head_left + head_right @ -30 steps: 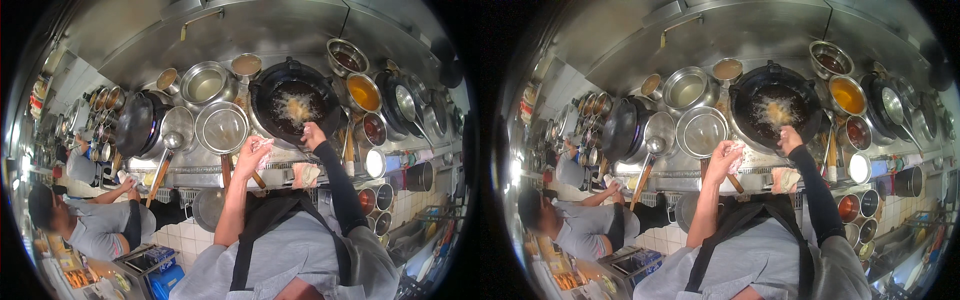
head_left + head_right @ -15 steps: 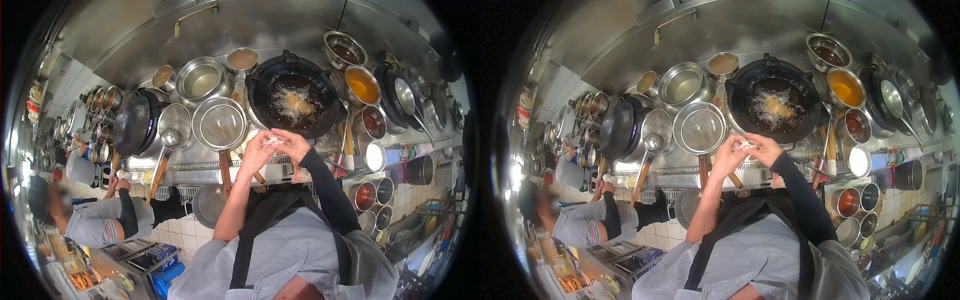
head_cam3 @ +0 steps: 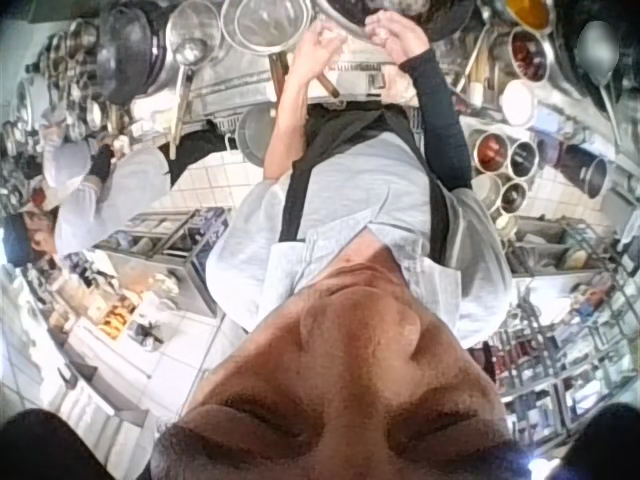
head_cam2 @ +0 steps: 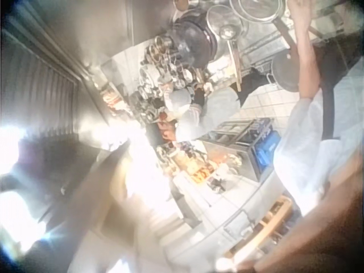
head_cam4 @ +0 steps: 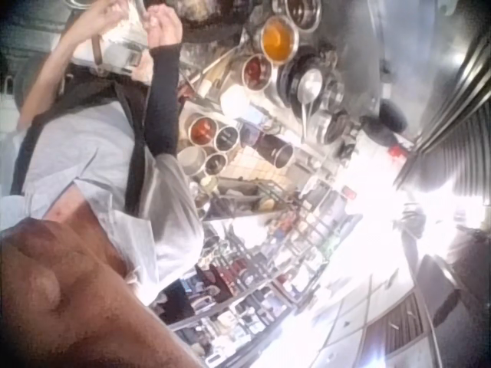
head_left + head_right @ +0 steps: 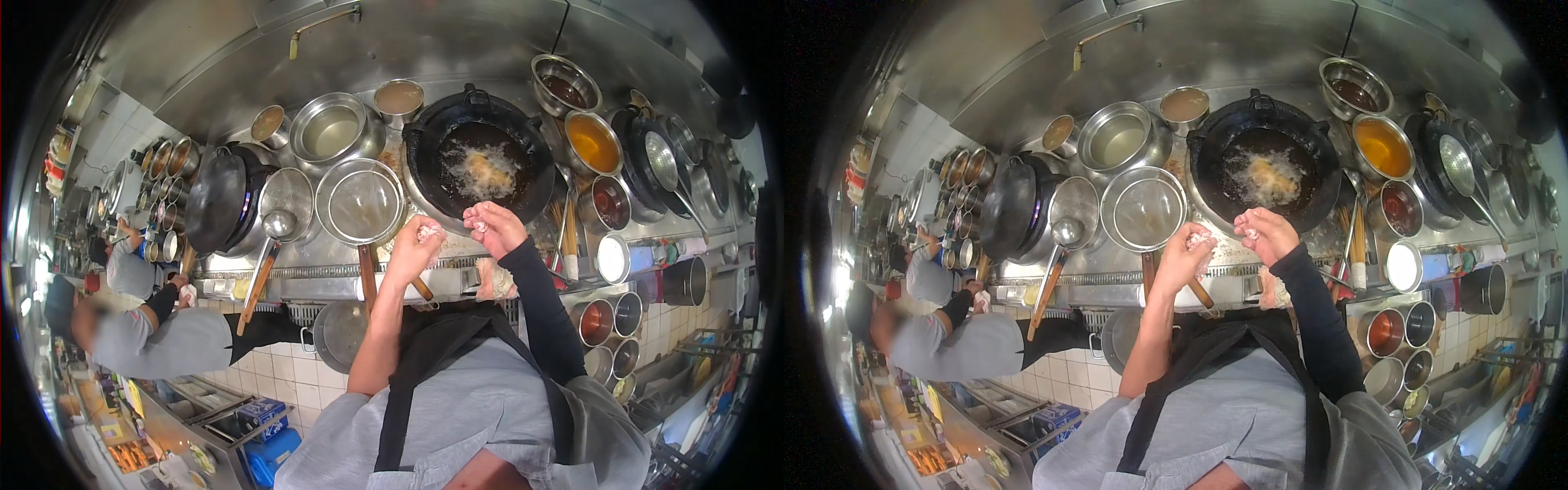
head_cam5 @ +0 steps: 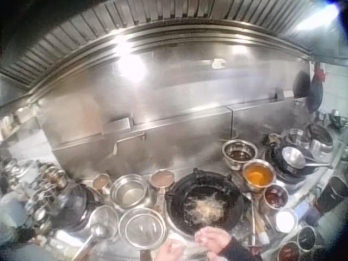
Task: The recorder is separating and adding pieces of raw meat into a wok with hot oil to deep fry them.
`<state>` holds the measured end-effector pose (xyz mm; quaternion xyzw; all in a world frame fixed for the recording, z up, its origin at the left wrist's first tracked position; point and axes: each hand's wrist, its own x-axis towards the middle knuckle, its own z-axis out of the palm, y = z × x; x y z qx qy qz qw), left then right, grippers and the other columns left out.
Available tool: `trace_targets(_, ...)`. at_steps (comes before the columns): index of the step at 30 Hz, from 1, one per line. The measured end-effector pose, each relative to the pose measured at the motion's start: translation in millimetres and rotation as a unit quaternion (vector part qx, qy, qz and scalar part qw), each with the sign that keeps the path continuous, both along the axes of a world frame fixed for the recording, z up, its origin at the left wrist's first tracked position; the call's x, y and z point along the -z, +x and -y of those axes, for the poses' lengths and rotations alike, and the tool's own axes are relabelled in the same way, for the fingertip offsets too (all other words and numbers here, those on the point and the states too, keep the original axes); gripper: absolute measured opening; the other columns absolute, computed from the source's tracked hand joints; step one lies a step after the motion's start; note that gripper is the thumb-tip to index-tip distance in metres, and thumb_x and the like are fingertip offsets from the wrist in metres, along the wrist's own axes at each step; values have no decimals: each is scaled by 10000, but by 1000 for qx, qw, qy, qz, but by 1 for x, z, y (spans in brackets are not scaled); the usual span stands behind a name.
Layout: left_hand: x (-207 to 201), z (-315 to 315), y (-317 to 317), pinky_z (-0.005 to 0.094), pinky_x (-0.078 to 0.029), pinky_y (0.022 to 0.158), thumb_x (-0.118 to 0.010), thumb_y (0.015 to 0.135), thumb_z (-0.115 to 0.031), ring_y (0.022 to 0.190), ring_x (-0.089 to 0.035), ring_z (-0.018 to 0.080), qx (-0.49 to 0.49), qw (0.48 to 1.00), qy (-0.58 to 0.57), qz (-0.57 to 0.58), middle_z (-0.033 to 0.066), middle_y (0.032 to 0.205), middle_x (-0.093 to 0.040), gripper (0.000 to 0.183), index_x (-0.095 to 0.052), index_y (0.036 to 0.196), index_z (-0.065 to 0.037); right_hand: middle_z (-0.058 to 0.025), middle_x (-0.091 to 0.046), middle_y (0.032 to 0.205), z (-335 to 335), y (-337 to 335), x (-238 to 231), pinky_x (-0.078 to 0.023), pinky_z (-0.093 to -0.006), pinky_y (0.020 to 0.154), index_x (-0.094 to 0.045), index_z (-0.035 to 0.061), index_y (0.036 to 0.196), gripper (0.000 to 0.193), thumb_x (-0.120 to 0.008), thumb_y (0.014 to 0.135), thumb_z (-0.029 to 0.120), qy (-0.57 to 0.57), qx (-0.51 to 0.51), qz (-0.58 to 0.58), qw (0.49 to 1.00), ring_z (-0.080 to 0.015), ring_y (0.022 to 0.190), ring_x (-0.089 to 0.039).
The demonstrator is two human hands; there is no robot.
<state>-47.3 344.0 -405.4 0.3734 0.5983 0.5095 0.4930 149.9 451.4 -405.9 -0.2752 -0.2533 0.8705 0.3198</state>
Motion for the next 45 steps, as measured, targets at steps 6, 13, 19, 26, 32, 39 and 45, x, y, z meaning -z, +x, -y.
trace_targets(6,20,-7,-8,253,-490,594,-658,992,-190,713,-615,98,-11,981,36,189,43,854,-647,186,-614,1067,-25,-45,-616,898,5,-10,33,-383,-234,498,-583,34,1043,72,-533,992,37,187,-3,173,967,-69,671,-506)
trace_targets(13,29,-8,-2,248,-499,670,-548,1062,-290,782,-600,85,-58,946,54,315,10,931,-631,249,-597,1075,-47,-80,-659,1069,29,-35,29,-522,-296,746,-634,-6,1248,324,-654,971,161,266,-63,209,939,-153,930,-646)
trace_targets(19,26,-6,2,256,-513,711,-638,1006,-202,866,-629,105,-60,986,41,153,41,982,-631,196,-595,1101,-36,-67,-655,942,22,-29,35,-507,-286,702,-674,10,1142,220,-647,971,144,526,-58,354,771,-146,806,-625)
trace_targets(26,8,-3,-5,250,-526,743,-727,881,-3,911,-635,103,46,968,83,231,47,1019,-645,294,-581,1135,-30,-27,-593,863,15,-9,19,-443,-248,582,-603,-16,1130,149,-537,1019,59,23,-126,-18,992,-94,704,-533)
trace_targets(32,14,-9,-4,247,-524,726,-709,880,8,848,-642,100,27,975,72,209,41,986,-664,283,-590,1132,-34,-31,-616,869,24,-16,9,-494,-245,631,-613,4,1125,161,-572,1021,119,-5,-42,-1,999,-97,739,-568)
trace_targets(39,-23,-10,6,251,-524,681,-755,878,-76,839,-612,79,65,997,-10,31,41,1037,-644,334,-587,1159,-6,4,-627,839,18,-17,31,-482,-235,626,-633,33,1088,152,-664,942,66,326,-43,264,906,-61,689,-570)
trace_targets(45,-7,-11,4,213,-451,528,-775,870,-71,666,-561,38,37,997,67,-6,10,891,-630,308,-597,1115,-20,-2,-632,842,23,-20,31,-425,-219,606,-638,31,1040,110,-654,932,46,199,-24,119,972,-69,691,-555)
